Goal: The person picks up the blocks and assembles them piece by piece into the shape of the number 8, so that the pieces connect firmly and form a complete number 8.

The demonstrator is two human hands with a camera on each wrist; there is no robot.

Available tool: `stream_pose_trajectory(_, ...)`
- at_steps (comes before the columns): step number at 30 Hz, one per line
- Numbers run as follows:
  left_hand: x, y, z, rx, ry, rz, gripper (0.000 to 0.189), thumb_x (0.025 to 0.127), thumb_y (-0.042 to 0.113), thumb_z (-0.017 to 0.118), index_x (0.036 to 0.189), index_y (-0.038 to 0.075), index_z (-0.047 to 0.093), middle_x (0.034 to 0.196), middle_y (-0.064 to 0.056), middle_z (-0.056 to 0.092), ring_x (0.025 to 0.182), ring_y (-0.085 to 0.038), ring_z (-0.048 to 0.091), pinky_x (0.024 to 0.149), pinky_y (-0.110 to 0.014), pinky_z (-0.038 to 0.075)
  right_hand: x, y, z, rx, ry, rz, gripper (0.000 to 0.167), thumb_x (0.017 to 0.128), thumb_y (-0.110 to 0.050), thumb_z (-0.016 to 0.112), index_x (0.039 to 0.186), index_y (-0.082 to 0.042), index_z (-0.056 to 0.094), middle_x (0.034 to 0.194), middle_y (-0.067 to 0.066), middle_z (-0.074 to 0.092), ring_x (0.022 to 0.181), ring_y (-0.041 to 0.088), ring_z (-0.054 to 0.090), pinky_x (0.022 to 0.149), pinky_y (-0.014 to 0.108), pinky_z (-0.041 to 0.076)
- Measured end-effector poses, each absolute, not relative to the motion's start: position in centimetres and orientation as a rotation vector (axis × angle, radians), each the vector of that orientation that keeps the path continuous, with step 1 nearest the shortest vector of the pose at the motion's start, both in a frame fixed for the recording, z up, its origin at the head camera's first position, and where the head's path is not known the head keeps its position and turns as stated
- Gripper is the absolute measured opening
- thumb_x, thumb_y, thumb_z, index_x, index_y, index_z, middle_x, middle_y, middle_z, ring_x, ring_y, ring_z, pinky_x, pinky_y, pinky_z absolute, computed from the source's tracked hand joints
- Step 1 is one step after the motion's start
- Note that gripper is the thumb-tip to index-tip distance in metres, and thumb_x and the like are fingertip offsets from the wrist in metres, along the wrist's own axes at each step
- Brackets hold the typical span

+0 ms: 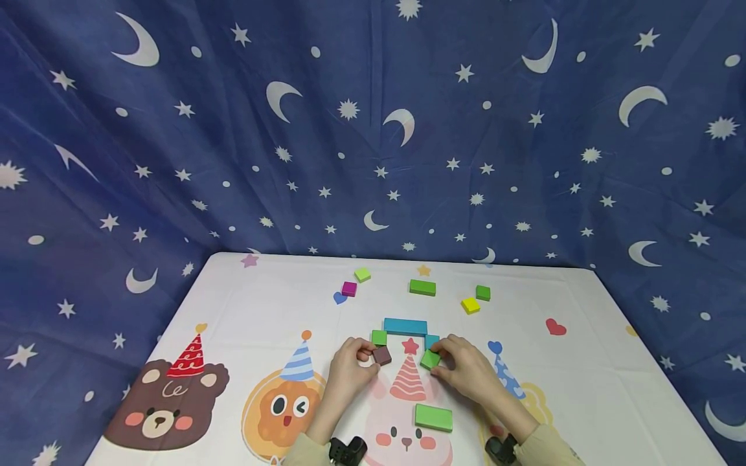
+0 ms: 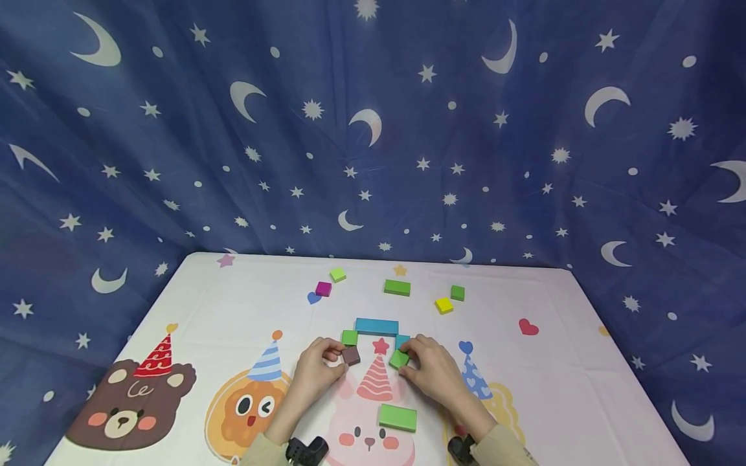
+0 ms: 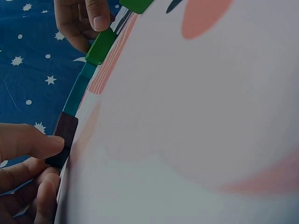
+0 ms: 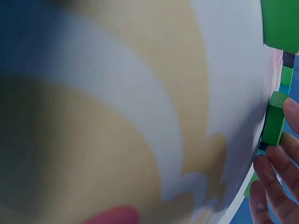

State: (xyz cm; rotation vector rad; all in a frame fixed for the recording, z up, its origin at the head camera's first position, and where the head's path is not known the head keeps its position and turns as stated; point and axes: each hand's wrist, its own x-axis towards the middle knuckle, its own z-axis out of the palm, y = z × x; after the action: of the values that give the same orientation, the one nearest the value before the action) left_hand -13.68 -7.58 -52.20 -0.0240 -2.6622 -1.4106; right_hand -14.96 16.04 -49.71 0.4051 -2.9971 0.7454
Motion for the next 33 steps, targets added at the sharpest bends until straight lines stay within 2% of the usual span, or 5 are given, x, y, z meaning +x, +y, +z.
stream_pose_trajectory(23,-13.6,-7.5,-52.0,-0.006,-2.682,-1.434,0.027,0.068,0.0,0.076,0.093,0.003,0.067,0.083,-0.004,0.058,0.075,-0.013,0.052,0.066,-0.02,0.042,-14.8,16.2,-49.3,0.407,-2.998,0.77,0.033,0.072,-0.022,0.084,0.102,-0.02,0.07,0.091,-0.009,0.062,0.085,0.007,0.053,0.082,0.032,0.049)
stream_pose_trajectory(33,-13.6,-7.5,-52.0,0.001,-2.683,-1.443,0.027,0.068,0.0,0.076,0.092,0.003,0.067,0.084,-0.005,0.058,0.076,-0.013,0.051,0.066,-0.02,0.042,-14.2,16.7,-48.6,0.309,-3.057,0.783,0.033,0.073,-0.025,0.082,0.104,-0.021,0.07,0.095,-0.008,0.063,0.088,0.009,0.054,0.084,0.033,0.049)
